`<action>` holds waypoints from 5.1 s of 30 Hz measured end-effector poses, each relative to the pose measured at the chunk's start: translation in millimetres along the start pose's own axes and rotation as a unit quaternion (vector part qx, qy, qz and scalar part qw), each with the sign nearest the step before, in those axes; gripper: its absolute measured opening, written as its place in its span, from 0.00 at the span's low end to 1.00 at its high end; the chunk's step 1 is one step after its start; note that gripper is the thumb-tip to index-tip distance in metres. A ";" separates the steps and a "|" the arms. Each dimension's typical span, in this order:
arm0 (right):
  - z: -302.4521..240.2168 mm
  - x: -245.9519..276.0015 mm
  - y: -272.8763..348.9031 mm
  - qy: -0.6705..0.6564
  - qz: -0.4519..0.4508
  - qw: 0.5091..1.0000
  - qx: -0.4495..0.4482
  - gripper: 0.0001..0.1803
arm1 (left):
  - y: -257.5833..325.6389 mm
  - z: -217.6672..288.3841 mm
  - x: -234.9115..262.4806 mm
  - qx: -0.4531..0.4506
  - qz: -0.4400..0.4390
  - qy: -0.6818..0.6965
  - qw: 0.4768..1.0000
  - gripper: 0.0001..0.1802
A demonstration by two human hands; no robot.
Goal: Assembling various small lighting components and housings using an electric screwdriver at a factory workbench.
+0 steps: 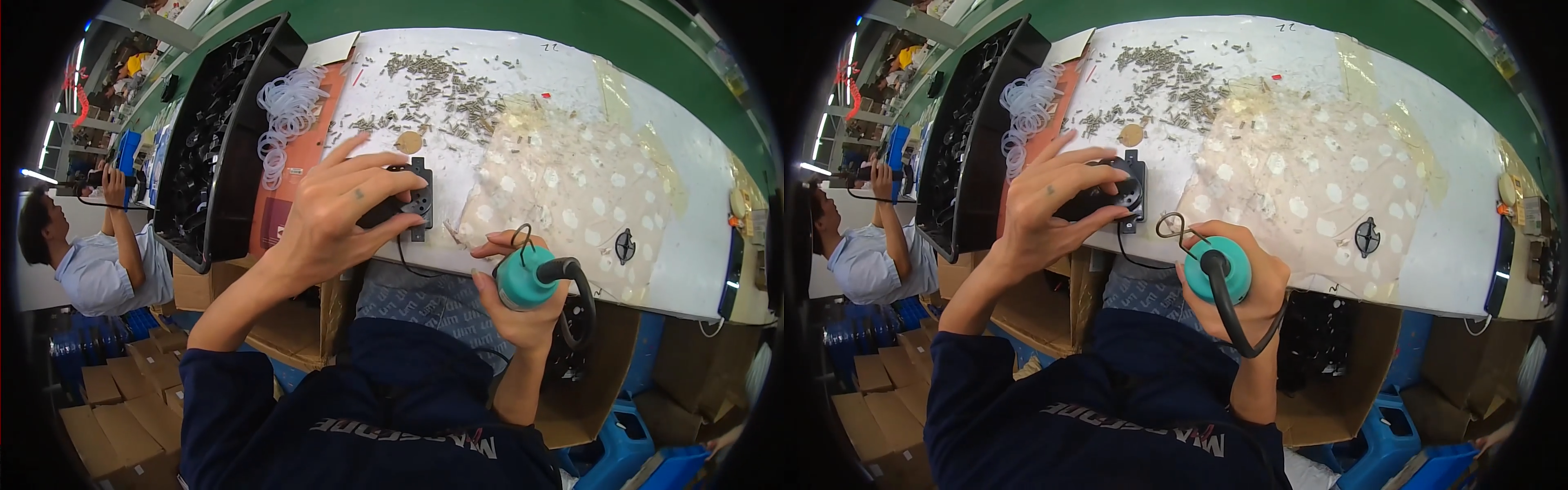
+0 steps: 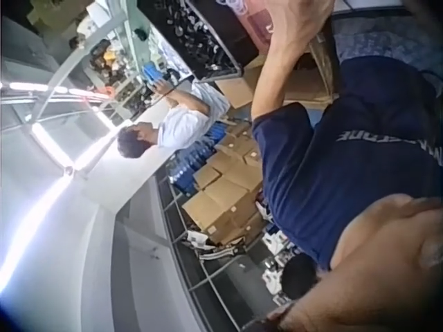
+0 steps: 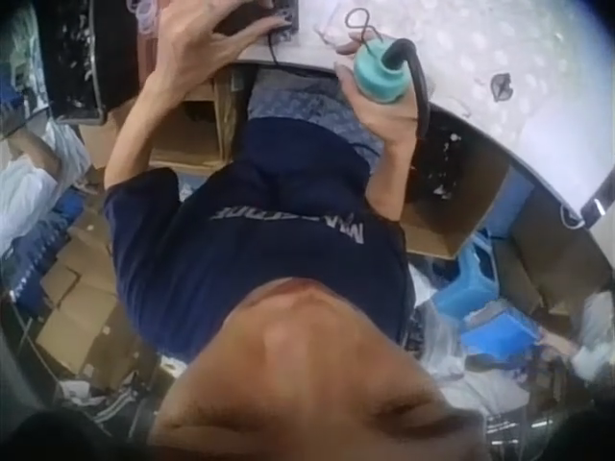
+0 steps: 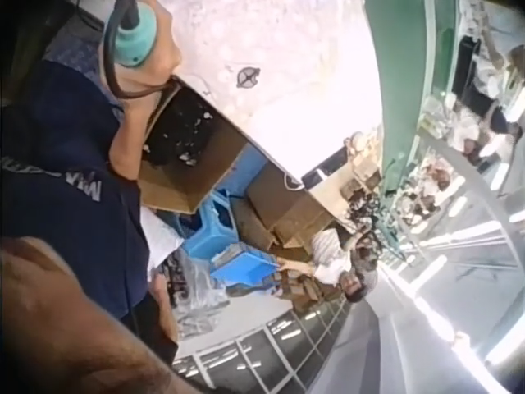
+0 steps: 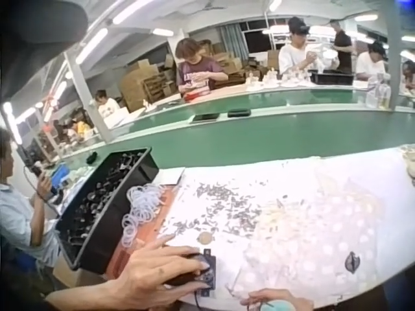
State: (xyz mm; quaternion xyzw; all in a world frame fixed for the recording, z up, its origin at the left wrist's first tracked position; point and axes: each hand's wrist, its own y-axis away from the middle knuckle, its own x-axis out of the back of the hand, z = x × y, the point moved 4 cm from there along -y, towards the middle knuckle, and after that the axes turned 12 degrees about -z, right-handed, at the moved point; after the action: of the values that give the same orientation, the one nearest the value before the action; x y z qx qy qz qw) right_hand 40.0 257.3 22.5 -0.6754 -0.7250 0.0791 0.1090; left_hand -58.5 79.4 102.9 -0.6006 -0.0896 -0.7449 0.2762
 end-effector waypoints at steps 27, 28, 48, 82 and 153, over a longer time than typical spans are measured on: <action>4.8 -1.3 6.2 -0.014 -0.003 1.000 -0.021 0.23 | -2.5 1.5 -2.4 0.093 -0.064 0.096 0.989 0.45; 4.6 0.0 3.7 -0.012 -0.004 1.000 -0.017 0.23 | -4.0 2.2 -1.1 0.081 -0.061 0.081 0.991 0.45; -132.0 51.9 -129.2 -0.006 0.154 0.954 0.256 0.16 | -92.6 -115.7 -59.9 0.077 -0.061 0.256 0.962 0.18; -67.5 36.0 -165.1 -0.151 0.131 0.935 0.293 0.15 | -78.9 -101.5 -48.5 0.021 0.052 0.484 0.873 0.19; -114.2 -78.9 -131.3 0.044 -0.026 0.991 0.125 0.20 | -41.7 -81.4 -31.4 -0.146 -0.152 0.600 0.772 0.17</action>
State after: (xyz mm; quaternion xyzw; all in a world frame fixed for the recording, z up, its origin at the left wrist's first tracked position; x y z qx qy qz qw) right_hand -51.0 165.1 162.9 -0.6405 -0.7212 0.1363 0.2261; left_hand -145.0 85.7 60.2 -0.0439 0.1142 -0.9903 0.0658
